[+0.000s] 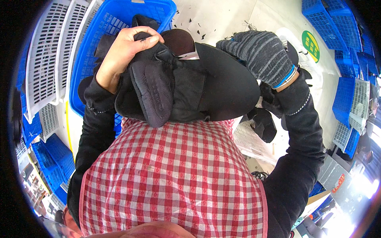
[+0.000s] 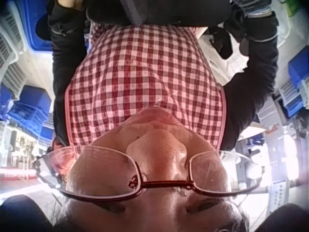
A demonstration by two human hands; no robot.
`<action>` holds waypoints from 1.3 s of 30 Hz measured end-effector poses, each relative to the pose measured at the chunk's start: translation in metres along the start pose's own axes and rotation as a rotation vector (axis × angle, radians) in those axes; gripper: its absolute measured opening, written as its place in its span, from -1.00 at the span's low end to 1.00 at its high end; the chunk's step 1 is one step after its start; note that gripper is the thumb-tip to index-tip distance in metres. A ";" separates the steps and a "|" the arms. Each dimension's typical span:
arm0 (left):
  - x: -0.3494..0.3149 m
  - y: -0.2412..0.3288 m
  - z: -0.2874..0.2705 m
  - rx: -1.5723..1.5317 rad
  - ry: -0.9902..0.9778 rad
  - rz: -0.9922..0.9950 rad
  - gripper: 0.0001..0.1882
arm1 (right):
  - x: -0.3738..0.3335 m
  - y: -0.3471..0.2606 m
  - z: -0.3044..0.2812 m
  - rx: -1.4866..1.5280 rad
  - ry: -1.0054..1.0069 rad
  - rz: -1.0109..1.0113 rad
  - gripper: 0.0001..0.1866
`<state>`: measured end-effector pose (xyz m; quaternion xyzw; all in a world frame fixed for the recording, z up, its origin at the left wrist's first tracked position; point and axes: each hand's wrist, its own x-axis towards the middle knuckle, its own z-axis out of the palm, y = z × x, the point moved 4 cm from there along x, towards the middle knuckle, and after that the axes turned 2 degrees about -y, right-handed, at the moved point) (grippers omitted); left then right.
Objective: The person uses scissors to trim excess black fabric pieces, cutting along edges and removing small offcuts. The person repeatedly picks up fabric from a blue basket, trims it, and places the trimmed pieces into a white basket.
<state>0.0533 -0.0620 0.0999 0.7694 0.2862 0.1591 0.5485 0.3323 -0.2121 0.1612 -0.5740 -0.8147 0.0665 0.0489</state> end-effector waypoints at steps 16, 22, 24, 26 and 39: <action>-0.031 0.060 -0.080 0.105 0.751 0.234 -0.79 | -0.008 0.039 0.056 1.210 0.865 0.693 -0.67; -0.018 0.054 0.056 0.700 0.636 0.260 -0.49 | 0.065 -0.045 0.116 1.663 0.634 0.455 -0.68; -0.025 0.041 0.095 0.747 0.462 0.169 -0.29 | 0.076 -0.053 0.126 1.377 0.616 0.367 -0.66; -0.017 0.035 0.105 0.425 0.389 0.139 -0.10 | 0.076 -0.037 0.138 1.514 0.541 0.563 -0.62; 0.192 0.034 0.052 -0.345 0.500 0.166 -0.27 | 0.116 0.129 0.109 1.584 0.381 0.443 -0.35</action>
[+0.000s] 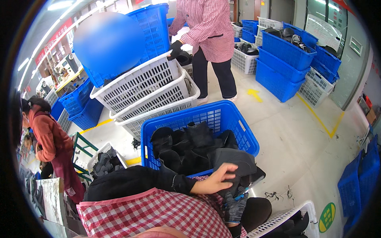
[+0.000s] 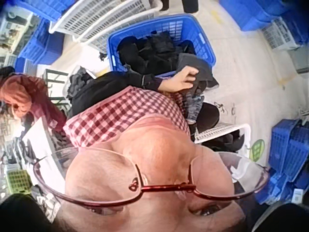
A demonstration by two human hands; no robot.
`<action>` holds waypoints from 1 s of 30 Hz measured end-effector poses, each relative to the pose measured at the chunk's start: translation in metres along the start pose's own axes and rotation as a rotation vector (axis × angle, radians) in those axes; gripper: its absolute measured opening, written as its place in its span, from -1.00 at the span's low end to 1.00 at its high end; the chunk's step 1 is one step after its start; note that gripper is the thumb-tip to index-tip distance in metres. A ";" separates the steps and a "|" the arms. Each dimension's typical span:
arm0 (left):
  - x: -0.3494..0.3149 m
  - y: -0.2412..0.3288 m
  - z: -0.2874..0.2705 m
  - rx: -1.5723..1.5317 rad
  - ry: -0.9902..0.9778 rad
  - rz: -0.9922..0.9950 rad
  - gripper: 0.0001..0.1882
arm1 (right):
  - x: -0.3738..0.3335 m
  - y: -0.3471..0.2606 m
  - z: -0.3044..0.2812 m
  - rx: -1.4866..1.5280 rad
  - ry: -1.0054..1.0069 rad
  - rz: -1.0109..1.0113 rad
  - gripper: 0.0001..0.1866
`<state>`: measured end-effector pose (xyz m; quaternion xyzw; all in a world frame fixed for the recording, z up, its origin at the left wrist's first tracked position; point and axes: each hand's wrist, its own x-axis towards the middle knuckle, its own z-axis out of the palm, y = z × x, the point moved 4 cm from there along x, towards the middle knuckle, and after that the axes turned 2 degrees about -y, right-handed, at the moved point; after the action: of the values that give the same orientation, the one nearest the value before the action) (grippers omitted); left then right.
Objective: The person uses scissors to trim excess black fabric pieces, cutting along edges and removing small offcuts. The person repeatedly picks up fabric from a blue basket, trims it, and places the trimmed pieces into a white basket.
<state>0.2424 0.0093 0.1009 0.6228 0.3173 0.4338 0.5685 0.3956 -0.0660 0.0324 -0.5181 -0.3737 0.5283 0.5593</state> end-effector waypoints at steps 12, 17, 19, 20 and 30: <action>0.247 -0.041 -0.013 0.883 -0.183 -0.132 -0.35 | 0.184 -0.095 -0.131 -0.565 -0.473 -0.347 -0.46; 0.278 -0.058 -0.009 0.823 -0.210 -0.147 -0.24 | 0.237 -0.078 -0.172 -0.489 -0.263 -0.291 -0.43; 0.287 -0.048 -0.008 0.681 -0.256 -0.125 -0.23 | 0.256 -0.080 -0.183 -0.384 -0.170 -0.114 -0.45; 0.294 -0.039 -0.008 0.684 -0.242 -0.058 -0.29 | 0.265 -0.085 -0.186 -0.407 -0.092 -0.065 -0.47; 0.343 -0.042 -0.017 0.118 -0.119 -0.228 -0.55 | 0.293 -0.164 -0.174 -0.270 0.062 -0.150 -0.43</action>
<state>0.3758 0.3282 0.1209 0.6396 0.3768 0.3091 0.5944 0.6446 0.2045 0.1225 -0.5754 -0.4614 0.4138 0.5337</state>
